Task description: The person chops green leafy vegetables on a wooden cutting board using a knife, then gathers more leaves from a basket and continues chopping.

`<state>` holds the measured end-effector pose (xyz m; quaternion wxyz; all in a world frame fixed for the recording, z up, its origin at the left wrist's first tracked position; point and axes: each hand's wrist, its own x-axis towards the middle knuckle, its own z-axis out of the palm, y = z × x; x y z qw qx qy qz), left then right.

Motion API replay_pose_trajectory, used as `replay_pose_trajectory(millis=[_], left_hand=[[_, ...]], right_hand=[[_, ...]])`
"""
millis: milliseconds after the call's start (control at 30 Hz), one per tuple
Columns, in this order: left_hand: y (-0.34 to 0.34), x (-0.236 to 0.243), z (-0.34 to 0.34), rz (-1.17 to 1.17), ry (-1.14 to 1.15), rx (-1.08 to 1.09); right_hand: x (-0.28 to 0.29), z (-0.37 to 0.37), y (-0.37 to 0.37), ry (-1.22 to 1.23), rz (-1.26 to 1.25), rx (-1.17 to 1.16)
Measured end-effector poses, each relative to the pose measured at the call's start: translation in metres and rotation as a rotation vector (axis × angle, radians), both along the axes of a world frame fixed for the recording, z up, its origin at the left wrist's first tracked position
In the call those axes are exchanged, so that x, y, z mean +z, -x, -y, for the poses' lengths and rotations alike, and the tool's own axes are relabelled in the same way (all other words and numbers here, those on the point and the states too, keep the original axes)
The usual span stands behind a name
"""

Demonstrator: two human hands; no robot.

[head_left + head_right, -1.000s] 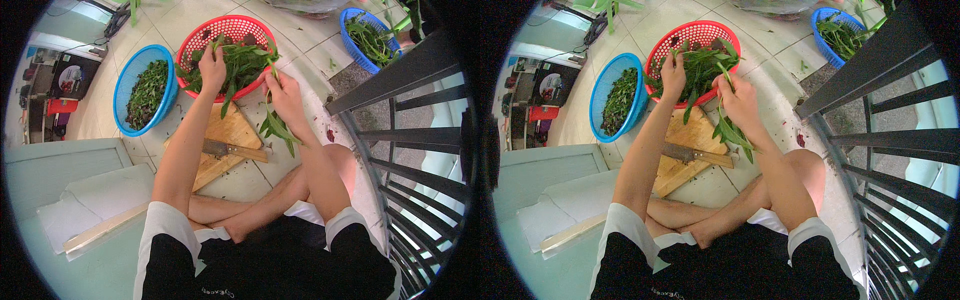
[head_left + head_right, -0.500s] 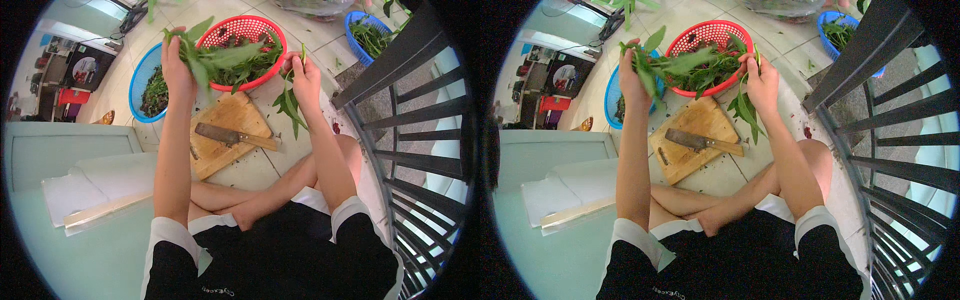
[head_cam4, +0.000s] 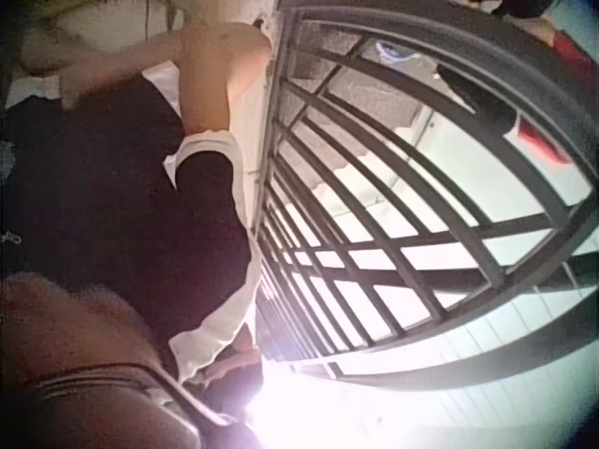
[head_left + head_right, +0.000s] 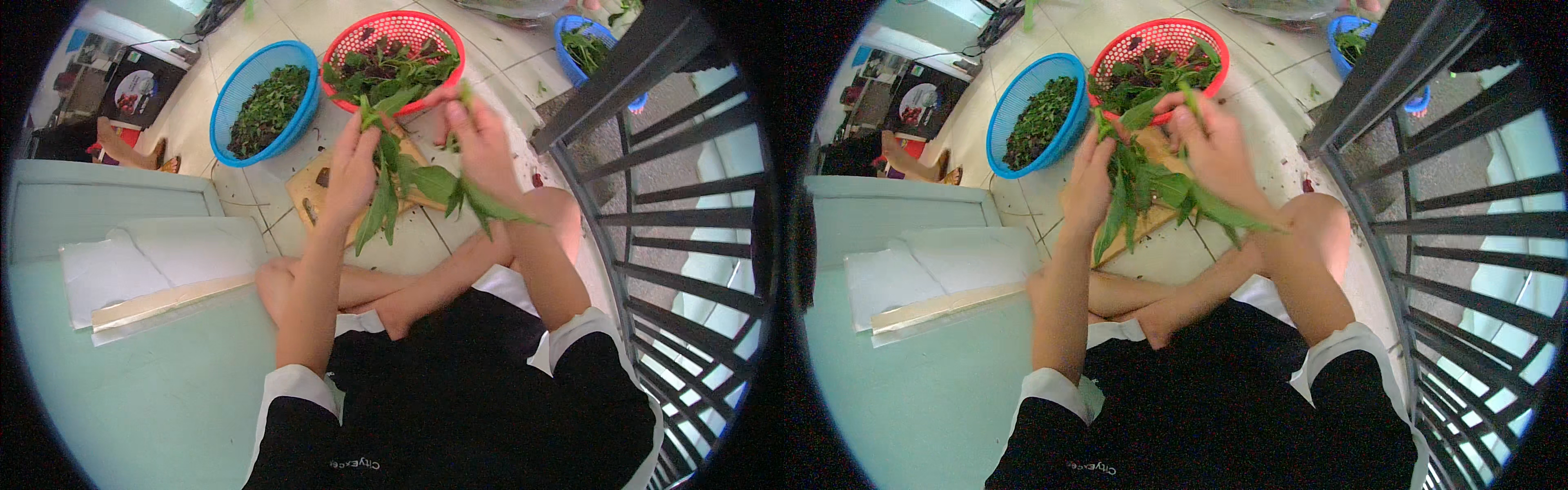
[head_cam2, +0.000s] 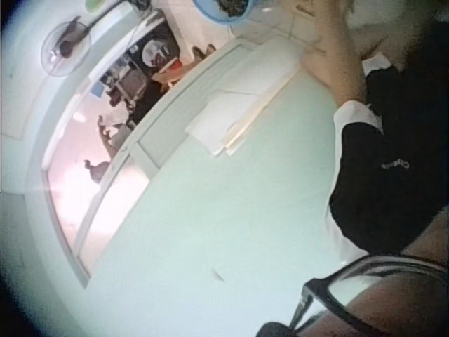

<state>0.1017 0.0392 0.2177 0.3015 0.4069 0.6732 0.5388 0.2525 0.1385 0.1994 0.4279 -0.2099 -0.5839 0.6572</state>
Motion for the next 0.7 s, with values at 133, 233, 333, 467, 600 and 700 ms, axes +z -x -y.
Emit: replay_pose_trajectory(millis=[133, 233, 333, 467, 600, 700], left_hand=[[-0.037, -0.039, 0.005, -0.207, -0.166, -0.047], [-0.051, -0.05, 0.012, -0.291, -0.188, -0.001], [-0.055, -0.06, 0.013, -0.395, -0.181, 0.076], [-0.051, -0.068, 0.012, -0.148, -0.123, -0.001], [-0.052, -0.085, -0.003, 0.138, -0.197, 0.024], [-0.059, -0.083, -0.017, 0.207, -0.265, -0.138]], right_hand=[[-0.046, 0.038, 0.021, -0.059, -0.078, -0.075], [-0.077, 0.059, 0.023, -0.044, 0.0, -0.039], [-0.115, 0.067, 0.025, -0.091, 0.001, -0.188], [-0.116, 0.071, 0.024, 0.217, 0.05, 0.064], [-0.107, 0.064, 0.024, 0.01, 0.066, -0.054], [-0.107, 0.047, 0.016, -0.181, 0.132, -0.235]])
